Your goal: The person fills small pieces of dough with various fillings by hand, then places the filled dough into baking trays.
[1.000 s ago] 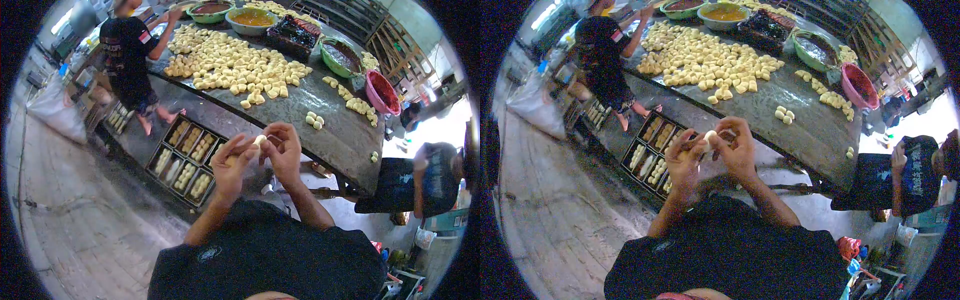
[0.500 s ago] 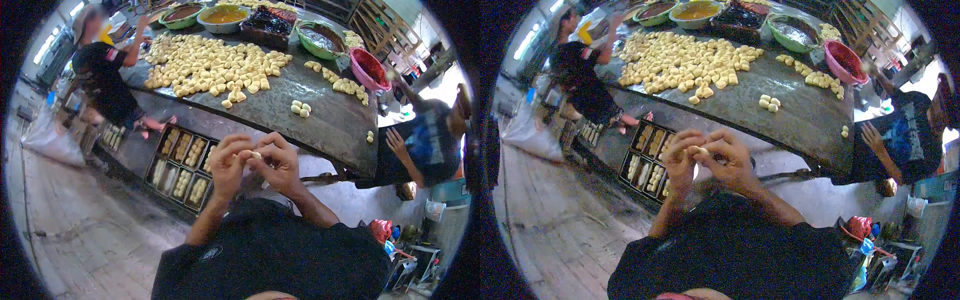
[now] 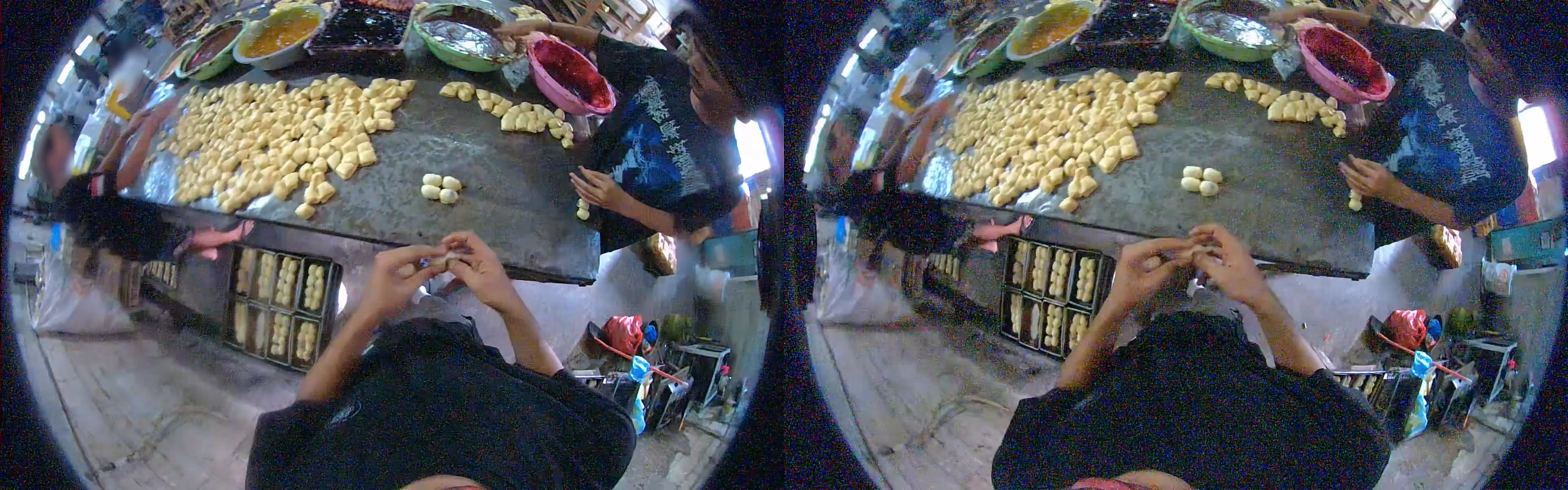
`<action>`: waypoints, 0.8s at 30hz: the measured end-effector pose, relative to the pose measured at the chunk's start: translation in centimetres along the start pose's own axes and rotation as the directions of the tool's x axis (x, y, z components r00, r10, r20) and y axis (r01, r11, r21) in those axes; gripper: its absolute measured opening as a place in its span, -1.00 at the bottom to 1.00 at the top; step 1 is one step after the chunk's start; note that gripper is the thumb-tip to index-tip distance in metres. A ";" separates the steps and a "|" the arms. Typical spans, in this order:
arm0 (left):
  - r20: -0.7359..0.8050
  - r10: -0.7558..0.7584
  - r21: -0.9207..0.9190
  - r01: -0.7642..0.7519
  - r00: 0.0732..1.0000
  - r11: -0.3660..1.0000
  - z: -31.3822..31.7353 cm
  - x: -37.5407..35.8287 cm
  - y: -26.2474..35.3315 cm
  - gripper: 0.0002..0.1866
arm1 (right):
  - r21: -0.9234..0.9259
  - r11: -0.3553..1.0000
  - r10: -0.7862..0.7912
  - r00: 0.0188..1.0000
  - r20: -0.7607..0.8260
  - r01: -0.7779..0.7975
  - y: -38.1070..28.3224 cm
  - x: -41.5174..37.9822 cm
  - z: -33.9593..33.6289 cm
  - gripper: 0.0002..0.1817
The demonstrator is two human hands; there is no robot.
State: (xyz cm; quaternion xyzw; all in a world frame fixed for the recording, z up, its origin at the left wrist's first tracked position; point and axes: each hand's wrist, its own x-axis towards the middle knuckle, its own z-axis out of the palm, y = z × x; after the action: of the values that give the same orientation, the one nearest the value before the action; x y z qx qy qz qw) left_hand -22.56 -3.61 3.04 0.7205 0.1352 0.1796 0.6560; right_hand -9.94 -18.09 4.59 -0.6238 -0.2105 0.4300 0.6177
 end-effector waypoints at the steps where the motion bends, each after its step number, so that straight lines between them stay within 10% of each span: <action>1: 0.033 0.039 -0.033 -0.038 0.999 0.999 0.5 1.5 -0.1 -0.70 | -0.030 0.998 0.048 0.998 0.029 -0.047 -0.1 1.1 -2.0 -0.76; 4: -0.078 -0.034 -0.211 0.017 0.996 0.977 2.1 5.6 -2.4 -0.56 | -0.096 0.990 0.103 0.994 -0.020 -0.104 2.5 5.3 -8.0 -0.72; 8: -0.205 -0.071 -0.301 0.006 0.976 0.954 2.7 10.4 -3.4 -0.58 | -0.449 0.859 -0.250 0.967 0.048 0.245 8.1 12.4 -14.2 -0.71; 11: -0.276 -0.057 -0.299 -0.030 0.960 0.954 3.4 13.2 -3.6 -0.64 | -0.490 0.865 -0.156 0.986 -0.066 0.104 7.7 13.4 -14.9 -0.71; 16: -0.252 -0.131 -0.350 0.035 0.959 0.936 7.4 16.3 -3.1 -0.25 | 0.067 0.991 -0.119 0.989 0.085 0.114 1.2 12.2 -9.4 -0.68; 19: -0.391 -0.045 -0.272 -0.069 0.919 0.960 8.3 19.0 -4.1 0.06 | 0.134 0.986 -0.093 0.995 -0.032 0.097 0.4 14.0 -10.6 -0.69; 22: -0.516 0.428 0.345 -0.277 0.742 0.897 7.1 20.1 -2.8 -0.09 | 0.244 0.969 0.066 0.996 -0.056 -0.050 -1.9 14.8 -10.9 -0.74; 24: -0.198 0.635 0.502 -0.480 0.746 0.720 6.1 20.7 -2.1 -0.24 | 0.205 0.976 -0.070 0.998 0.008 0.067 -2.3 15.2 -10.7 -0.76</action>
State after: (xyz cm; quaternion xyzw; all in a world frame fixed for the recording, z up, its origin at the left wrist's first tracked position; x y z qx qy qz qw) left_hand -1.18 0.06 2.16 0.8051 0.0594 0.4659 0.3623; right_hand 7.47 -12.00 1.09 -0.5461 -0.1911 0.4324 0.6915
